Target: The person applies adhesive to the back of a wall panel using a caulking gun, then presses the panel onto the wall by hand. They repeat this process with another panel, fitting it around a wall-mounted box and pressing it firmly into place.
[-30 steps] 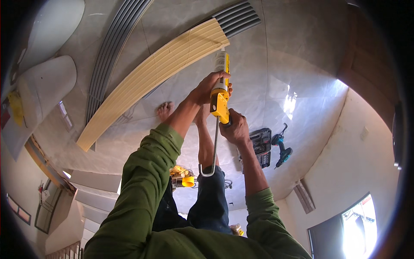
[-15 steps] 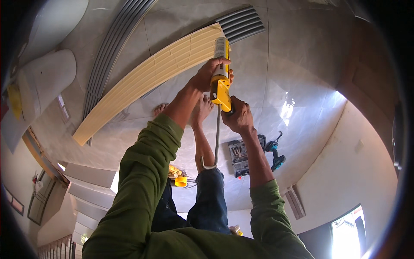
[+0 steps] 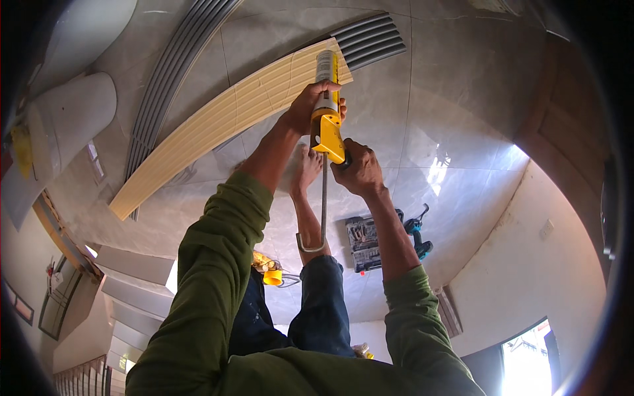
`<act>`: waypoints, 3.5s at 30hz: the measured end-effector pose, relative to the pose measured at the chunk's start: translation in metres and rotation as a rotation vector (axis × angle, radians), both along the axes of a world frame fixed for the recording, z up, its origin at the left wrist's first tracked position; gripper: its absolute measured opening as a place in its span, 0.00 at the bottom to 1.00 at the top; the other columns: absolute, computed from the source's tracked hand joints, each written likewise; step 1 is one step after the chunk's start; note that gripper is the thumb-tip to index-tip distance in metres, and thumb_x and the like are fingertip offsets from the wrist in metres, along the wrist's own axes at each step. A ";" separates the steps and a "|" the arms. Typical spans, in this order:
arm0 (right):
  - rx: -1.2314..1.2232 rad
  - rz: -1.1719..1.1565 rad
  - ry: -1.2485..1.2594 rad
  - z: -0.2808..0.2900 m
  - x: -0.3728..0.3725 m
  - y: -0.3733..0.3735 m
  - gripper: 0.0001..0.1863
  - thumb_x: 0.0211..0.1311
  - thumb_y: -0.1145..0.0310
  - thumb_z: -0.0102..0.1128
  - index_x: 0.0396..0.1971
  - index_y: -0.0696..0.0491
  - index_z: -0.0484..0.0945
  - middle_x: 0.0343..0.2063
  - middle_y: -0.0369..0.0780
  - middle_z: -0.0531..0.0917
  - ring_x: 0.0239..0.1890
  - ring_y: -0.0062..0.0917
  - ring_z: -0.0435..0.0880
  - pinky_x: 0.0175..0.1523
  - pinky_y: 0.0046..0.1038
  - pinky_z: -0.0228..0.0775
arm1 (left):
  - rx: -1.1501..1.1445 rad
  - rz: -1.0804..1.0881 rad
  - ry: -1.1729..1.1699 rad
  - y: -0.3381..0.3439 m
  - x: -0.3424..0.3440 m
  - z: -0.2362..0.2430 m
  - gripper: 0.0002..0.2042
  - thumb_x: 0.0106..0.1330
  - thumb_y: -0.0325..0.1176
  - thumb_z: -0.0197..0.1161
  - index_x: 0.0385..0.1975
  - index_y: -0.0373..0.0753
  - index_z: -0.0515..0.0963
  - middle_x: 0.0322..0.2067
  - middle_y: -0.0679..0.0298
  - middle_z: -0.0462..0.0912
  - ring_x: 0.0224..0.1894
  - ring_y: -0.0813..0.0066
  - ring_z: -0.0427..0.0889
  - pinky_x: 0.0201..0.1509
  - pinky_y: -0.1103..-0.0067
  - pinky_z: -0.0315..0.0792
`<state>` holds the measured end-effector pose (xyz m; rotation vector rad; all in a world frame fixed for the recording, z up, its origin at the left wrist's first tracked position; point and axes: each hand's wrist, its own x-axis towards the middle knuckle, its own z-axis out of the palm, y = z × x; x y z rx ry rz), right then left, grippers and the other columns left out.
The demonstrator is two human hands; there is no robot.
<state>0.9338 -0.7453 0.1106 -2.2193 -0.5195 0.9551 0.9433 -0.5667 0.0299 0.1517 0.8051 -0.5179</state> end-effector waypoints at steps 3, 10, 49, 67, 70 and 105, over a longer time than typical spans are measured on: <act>0.010 0.022 0.003 -0.003 -0.002 -0.004 0.11 0.46 0.69 0.63 0.29 0.56 0.73 0.25 0.49 0.80 0.31 0.47 0.80 0.36 0.39 0.73 | 0.018 0.018 -0.012 -0.003 -0.006 -0.002 0.12 0.57 0.38 0.63 0.32 0.38 0.70 0.26 0.62 0.77 0.27 0.72 0.79 0.35 0.75 0.77; 0.037 0.113 0.014 -0.003 -0.020 0.000 0.16 0.43 0.72 0.63 0.35 0.58 0.74 0.31 0.48 0.79 0.36 0.47 0.79 0.45 0.40 0.72 | -0.011 0.040 0.058 0.004 -0.032 -0.001 0.14 0.56 0.37 0.63 0.37 0.42 0.68 0.26 0.62 0.76 0.27 0.69 0.79 0.34 0.71 0.78; 0.556 -0.914 0.557 -0.072 -0.211 0.082 0.22 0.54 0.65 0.62 0.44 0.60 0.68 0.22 0.46 0.79 0.20 0.33 0.79 0.27 0.34 0.76 | 1.902 -1.079 0.364 0.441 -0.417 -0.156 0.32 0.63 0.61 0.52 0.63 0.50 0.66 0.65 0.52 0.62 0.67 0.58 0.61 0.68 0.63 0.52; 0.543 -0.856 0.476 -0.055 -0.224 0.120 0.28 0.52 0.61 0.58 0.50 0.62 0.65 0.23 0.47 0.80 0.18 0.33 0.80 0.24 0.32 0.77 | 1.037 0.380 0.245 0.496 -0.365 -0.061 0.34 0.51 0.31 0.73 0.59 0.37 0.65 0.53 0.61 0.72 0.55 0.68 0.70 0.56 0.68 0.68; 0.483 -0.863 0.475 -0.049 -0.220 0.127 0.28 0.51 0.62 0.59 0.49 0.62 0.65 0.23 0.46 0.79 0.18 0.33 0.80 0.24 0.32 0.77 | 1.437 0.426 0.199 0.482 -0.356 -0.025 0.36 0.48 0.29 0.75 0.59 0.36 0.65 0.54 0.60 0.71 0.56 0.69 0.69 0.58 0.69 0.67; -0.274 0.045 -0.210 -0.027 0.014 0.240 0.21 0.46 0.64 0.67 0.39 0.61 0.77 0.26 0.48 0.83 0.28 0.31 0.85 0.34 0.34 0.77 | 2.716 -1.351 -0.742 0.478 -0.371 -0.059 0.27 0.60 0.30 0.52 0.61 0.59 0.67 0.65 0.71 0.63 0.69 0.66 0.58 0.68 0.49 0.51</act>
